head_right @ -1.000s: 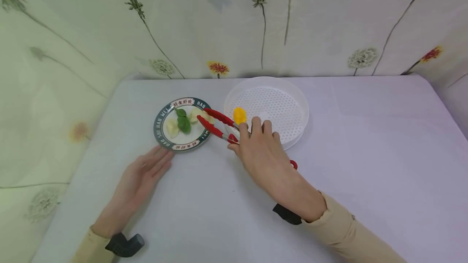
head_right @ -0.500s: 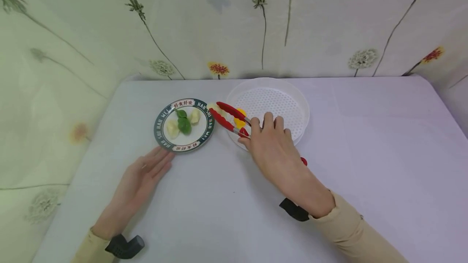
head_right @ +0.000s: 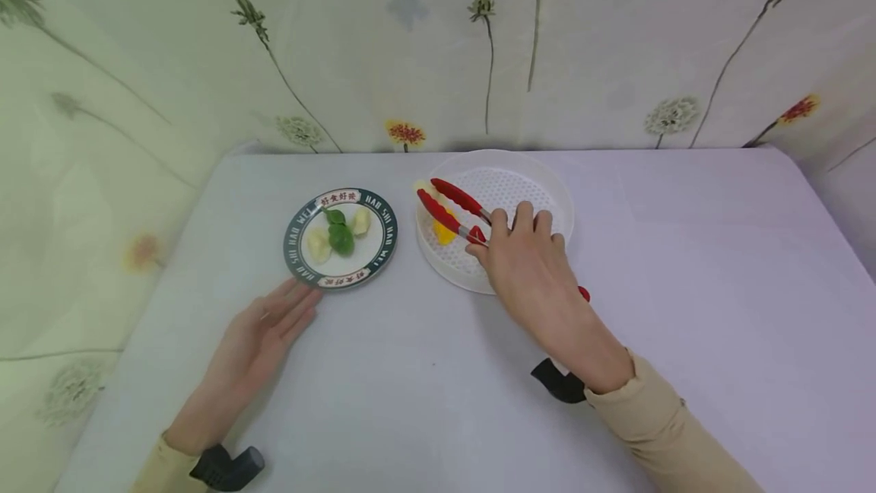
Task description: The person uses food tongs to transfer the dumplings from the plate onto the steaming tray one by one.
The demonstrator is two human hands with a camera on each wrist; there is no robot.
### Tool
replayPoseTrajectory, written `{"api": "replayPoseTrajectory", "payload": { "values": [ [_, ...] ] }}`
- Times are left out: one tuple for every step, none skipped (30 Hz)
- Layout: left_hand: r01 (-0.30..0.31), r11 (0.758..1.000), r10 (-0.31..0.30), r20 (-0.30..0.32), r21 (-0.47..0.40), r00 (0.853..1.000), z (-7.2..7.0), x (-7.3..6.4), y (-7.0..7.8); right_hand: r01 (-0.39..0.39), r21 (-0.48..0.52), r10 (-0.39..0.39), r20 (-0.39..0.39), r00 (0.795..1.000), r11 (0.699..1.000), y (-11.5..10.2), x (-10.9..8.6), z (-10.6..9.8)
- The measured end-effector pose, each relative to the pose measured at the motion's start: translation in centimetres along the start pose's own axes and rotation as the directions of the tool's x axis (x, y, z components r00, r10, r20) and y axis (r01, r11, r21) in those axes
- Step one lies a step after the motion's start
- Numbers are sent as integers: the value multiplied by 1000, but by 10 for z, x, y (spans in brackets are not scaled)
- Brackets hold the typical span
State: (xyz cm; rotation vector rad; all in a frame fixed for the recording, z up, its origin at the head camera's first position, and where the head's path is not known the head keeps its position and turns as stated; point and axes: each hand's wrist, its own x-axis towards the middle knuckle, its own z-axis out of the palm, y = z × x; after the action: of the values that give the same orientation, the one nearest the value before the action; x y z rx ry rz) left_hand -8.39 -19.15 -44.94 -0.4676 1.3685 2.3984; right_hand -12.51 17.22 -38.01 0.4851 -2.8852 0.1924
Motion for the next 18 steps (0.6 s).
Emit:
{"api": "replayPoseTrajectory", "payload": {
  "values": [
    [0,1000,0,1,-1,1000,0,0,0,-4,-4,4,1,1000,1000,1,1,0],
    [0,1000,0,3,-2,1000,-1,0,0,-9,-7,9,3,1000,1000,3,1,1],
    [0,1000,0,5,-4,1000,-1,0,0,-14,-10,14,4,1000,1000,4,2,2],
    [1,1000,-1,5,-7,1000,-1,0,0,-21,-10,21,4,1000,1000,6,2,2],
    [2,1000,-2,6,-9,1000,-1,0,0,-27,-10,27,3,1000,1000,7,3,3],
    [2,1000,-2,6,-8,1000,-1,0,0,-30,-14,30,2,1000,999,9,3,4],
    [4,1000,-4,5,-9,1000,-1,0,0,-33,-19,33,-1,999,999,10,4,5],
    [4,1000,-4,3,-9,1000,-1,0,0,-35,-23,35,-3,999,999,11,4,6],
    [4,1000,-4,5,-7,1000,-1,0,0,-38,-25,38,-4,999,999,12,5,6],
    [3,1000,-3,4,-5,1000,-1,0,1,-42,-25,42,0,999,999,13,5,7],
    [3,1000,-3,3,-5,1000,-1,0,1,-45,-24,45,6,999,999,14,6,8],
    [4,1000,-4,1,-6,1000,-1,0,0,-48,-25,48,11,999,999,15,6,9],
    [5,1000,-5,0,-8,1000,-1,0,0,-54,-22,54,19,998,998,15,6,9],
    [6,1000,-6,-3,-12,1000,-1,0,0,-58,-19,58,25,998,998,16,7,10],
    [8,1000,-9,-6,-16,1000,-1,0,0,-62,-18,62,28,998,998,16,7,10],
    [12,1000,-12,-11,-19,1000,-1,0,0,-63,-19,64,30,998,998,16,7,11],
    [15,1000,-15,-15,-23,1000,-1,1,0,-64,-22,64,29,998,998,17,7,12],
    [17,1000,-17,-17,-23,1000,-1,1,0,-64,-27,65,30,997,998,17,8,13]
  ]
}}
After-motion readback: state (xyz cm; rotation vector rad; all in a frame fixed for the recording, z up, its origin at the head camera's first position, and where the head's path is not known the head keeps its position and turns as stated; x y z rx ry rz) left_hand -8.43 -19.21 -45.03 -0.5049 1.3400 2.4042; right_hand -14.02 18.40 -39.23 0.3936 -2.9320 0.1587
